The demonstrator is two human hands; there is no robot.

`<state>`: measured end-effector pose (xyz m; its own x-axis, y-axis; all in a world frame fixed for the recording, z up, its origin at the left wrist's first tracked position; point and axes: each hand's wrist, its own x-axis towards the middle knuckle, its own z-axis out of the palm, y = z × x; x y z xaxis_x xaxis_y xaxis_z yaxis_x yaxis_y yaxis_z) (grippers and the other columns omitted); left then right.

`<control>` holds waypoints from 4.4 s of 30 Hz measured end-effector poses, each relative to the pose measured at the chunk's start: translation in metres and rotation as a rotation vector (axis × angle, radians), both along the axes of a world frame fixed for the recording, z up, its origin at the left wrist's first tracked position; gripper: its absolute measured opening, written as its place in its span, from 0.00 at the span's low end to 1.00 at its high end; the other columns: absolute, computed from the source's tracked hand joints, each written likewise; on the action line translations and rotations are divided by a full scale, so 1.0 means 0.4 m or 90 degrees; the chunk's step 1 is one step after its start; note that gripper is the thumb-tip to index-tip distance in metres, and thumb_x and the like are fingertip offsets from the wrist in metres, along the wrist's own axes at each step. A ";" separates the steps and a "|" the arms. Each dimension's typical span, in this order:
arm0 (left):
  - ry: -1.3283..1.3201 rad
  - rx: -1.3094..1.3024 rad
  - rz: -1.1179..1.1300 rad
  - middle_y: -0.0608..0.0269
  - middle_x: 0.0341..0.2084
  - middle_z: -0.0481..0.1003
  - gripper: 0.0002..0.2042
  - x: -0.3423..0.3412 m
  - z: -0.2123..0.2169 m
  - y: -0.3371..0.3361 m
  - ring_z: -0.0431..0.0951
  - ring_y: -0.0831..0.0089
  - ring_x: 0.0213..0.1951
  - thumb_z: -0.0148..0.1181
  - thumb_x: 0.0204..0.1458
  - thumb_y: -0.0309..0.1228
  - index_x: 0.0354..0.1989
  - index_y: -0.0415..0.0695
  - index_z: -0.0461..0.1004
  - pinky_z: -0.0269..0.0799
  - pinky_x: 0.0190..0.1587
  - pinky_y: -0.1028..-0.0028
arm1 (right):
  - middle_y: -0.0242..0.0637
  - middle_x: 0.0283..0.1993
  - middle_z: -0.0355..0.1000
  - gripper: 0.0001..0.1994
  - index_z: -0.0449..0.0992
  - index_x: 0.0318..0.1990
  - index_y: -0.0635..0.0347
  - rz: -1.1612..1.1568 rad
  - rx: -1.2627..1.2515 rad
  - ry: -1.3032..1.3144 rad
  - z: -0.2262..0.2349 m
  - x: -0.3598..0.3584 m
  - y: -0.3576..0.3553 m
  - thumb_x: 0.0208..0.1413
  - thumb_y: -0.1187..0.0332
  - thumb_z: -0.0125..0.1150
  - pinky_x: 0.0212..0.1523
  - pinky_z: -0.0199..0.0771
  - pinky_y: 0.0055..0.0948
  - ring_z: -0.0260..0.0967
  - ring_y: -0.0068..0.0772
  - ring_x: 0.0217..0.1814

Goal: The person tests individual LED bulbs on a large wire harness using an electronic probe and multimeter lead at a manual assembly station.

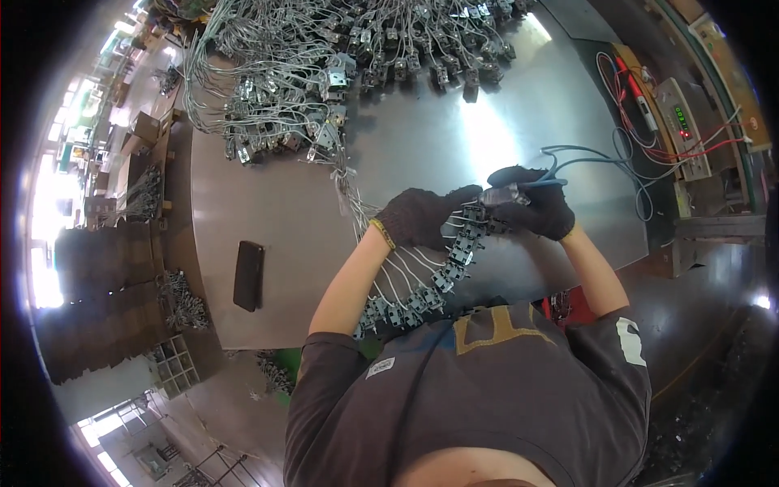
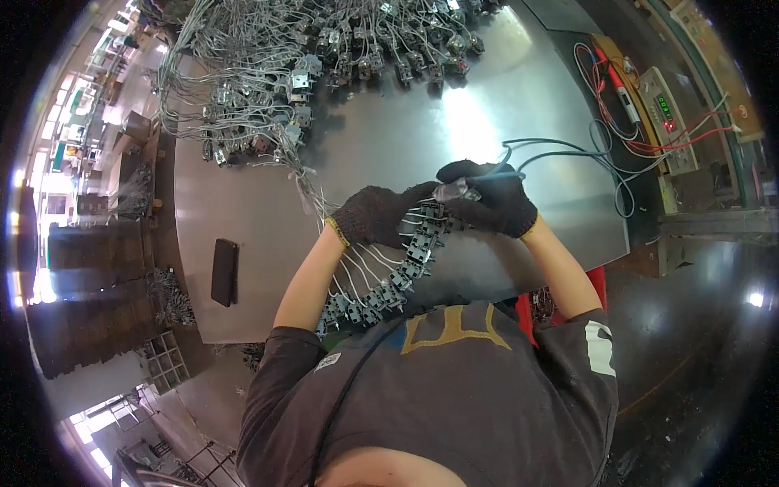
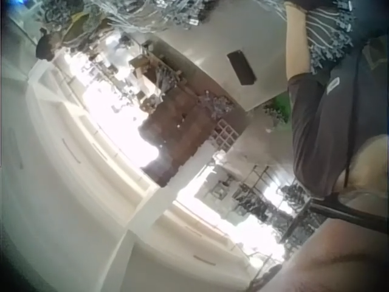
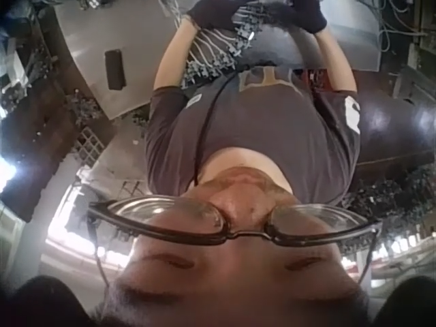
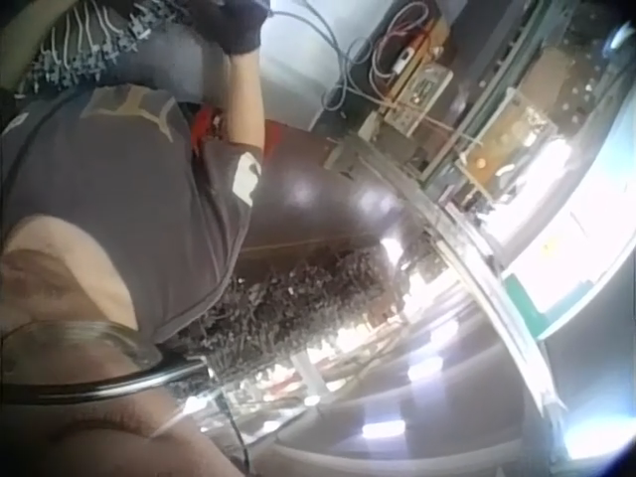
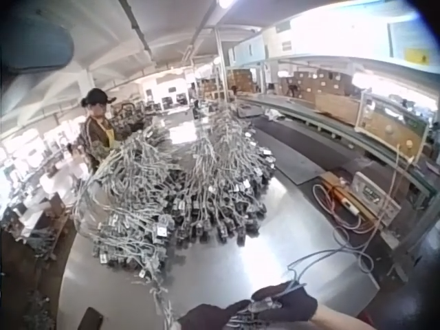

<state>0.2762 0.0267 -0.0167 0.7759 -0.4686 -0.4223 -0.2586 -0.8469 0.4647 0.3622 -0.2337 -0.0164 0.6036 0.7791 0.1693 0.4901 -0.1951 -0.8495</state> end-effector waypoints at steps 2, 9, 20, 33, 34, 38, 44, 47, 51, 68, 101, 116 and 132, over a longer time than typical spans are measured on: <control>0.016 0.011 0.006 0.43 0.29 0.81 0.58 0.003 0.020 -0.006 0.84 0.41 0.36 0.78 0.41 0.45 0.81 0.60 0.45 0.80 0.43 0.49 | 0.39 0.41 0.85 0.15 0.85 0.49 0.58 0.006 0.079 0.016 -0.012 -0.022 0.021 0.62 0.58 0.70 0.44 0.82 0.32 0.85 0.37 0.41; 0.017 0.024 0.012 0.42 0.29 0.81 0.59 0.002 0.039 -0.005 0.84 0.42 0.35 0.78 0.39 0.39 0.81 0.59 0.45 0.81 0.42 0.50 | 0.32 0.36 0.85 0.22 0.84 0.51 0.57 -0.005 -0.008 -0.114 -0.053 -0.024 0.035 0.57 0.52 0.75 0.43 0.83 0.28 0.83 0.27 0.37; 0.005 0.016 0.009 0.44 0.30 0.81 0.55 -0.001 0.020 -0.001 0.84 0.42 0.35 0.77 0.41 0.43 0.79 0.54 0.50 0.81 0.42 0.50 | 0.33 0.44 0.85 0.31 0.80 0.56 0.55 -0.006 -0.018 -0.021 -0.046 -0.022 0.033 0.50 0.47 0.79 0.49 0.83 0.34 0.84 0.31 0.45; -0.005 -0.003 0.051 0.40 0.35 0.82 0.54 0.014 0.014 0.007 0.84 0.40 0.41 0.78 0.41 0.49 0.78 0.60 0.51 0.80 0.46 0.49 | 0.41 0.52 0.83 0.20 0.82 0.55 0.54 -0.070 0.013 0.103 0.003 -0.003 0.007 0.58 0.57 0.73 0.54 0.80 0.36 0.82 0.37 0.52; -0.004 -0.002 0.056 0.40 0.35 0.82 0.54 0.018 0.015 0.010 0.84 0.40 0.41 0.78 0.41 0.49 0.78 0.60 0.51 0.80 0.46 0.49 | 0.41 0.54 0.82 0.16 0.84 0.52 0.55 -0.031 0.033 0.056 0.038 0.005 -0.012 0.60 0.59 0.72 0.54 0.80 0.36 0.82 0.38 0.52; -0.001 -0.003 0.074 0.40 0.35 0.82 0.54 0.029 0.017 0.009 0.84 0.41 0.40 0.77 0.42 0.51 0.78 0.60 0.51 0.80 0.46 0.49 | 0.43 0.57 0.80 0.13 0.86 0.49 0.58 -0.052 0.018 0.057 -0.024 0.034 -0.082 0.63 0.60 0.69 0.54 0.80 0.37 0.81 0.38 0.54; -0.016 0.005 0.073 0.42 0.32 0.82 0.59 0.028 0.008 0.009 0.84 0.41 0.37 0.78 0.41 0.43 0.81 0.60 0.45 0.80 0.42 0.48 | 0.39 0.50 0.81 0.20 0.77 0.54 0.67 -0.055 0.085 0.156 -0.034 0.018 -0.092 0.59 0.65 0.72 0.56 0.79 0.33 0.80 0.31 0.52; -0.005 0.012 0.074 0.42 0.31 0.82 0.58 0.031 0.014 0.003 0.84 0.41 0.36 0.78 0.41 0.43 0.81 0.60 0.45 0.80 0.42 0.48 | 0.43 0.48 0.83 0.16 0.83 0.49 0.62 -0.061 0.077 0.068 -0.064 0.022 -0.084 0.63 0.59 0.68 0.51 0.81 0.37 0.83 0.39 0.48; -0.005 0.015 0.069 0.42 0.31 0.81 0.57 0.034 0.007 0.004 0.84 0.42 0.36 0.77 0.42 0.43 0.81 0.59 0.45 0.80 0.42 0.49 | 0.39 0.51 0.80 0.22 0.78 0.54 0.65 -0.029 0.005 0.120 -0.061 0.033 -0.077 0.57 0.63 0.74 0.55 0.80 0.33 0.79 0.30 0.53; -0.002 0.011 0.075 0.39 0.35 0.82 0.56 0.028 0.000 0.006 0.84 0.40 0.38 0.76 0.45 0.44 0.81 0.60 0.44 0.80 0.44 0.49 | 0.44 0.44 0.83 0.25 0.82 0.50 0.64 -0.080 -0.008 0.011 -0.066 0.009 -0.057 0.57 0.51 0.73 0.47 0.82 0.38 0.83 0.41 0.44; -0.022 -0.025 0.065 0.38 0.33 0.82 0.56 0.018 0.017 0.013 0.83 0.39 0.38 0.76 0.45 0.42 0.81 0.57 0.44 0.78 0.43 0.48 | 0.47 0.53 0.81 0.18 0.87 0.43 0.61 -0.076 0.022 -0.013 -0.059 -0.006 -0.057 0.57 0.54 0.72 0.50 0.82 0.39 0.82 0.45 0.48; 0.002 0.006 0.069 0.38 0.34 0.82 0.57 0.027 0.021 0.007 0.84 0.42 0.38 0.76 0.44 0.45 0.81 0.58 0.44 0.80 0.44 0.50 | 0.45 0.52 0.82 0.20 0.86 0.44 0.62 -0.082 0.029 -0.062 -0.068 0.000 -0.058 0.54 0.53 0.75 0.48 0.82 0.39 0.83 0.46 0.45; -0.029 -0.004 0.066 0.40 0.33 0.82 0.55 0.020 0.006 0.012 0.84 0.41 0.37 0.76 0.45 0.43 0.81 0.57 0.45 0.80 0.42 0.50 | 0.42 0.38 0.84 0.22 0.80 0.52 0.59 -0.061 0.102 -0.091 -0.087 -0.044 0.000 0.58 0.55 0.75 0.40 0.82 0.36 0.84 0.41 0.37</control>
<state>0.2843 0.0317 -0.0141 0.8388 -0.3874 -0.3827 -0.1912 -0.8676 0.4591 0.3447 -0.2337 -0.0512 0.6346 0.6757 0.3751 0.5938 -0.1156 -0.7963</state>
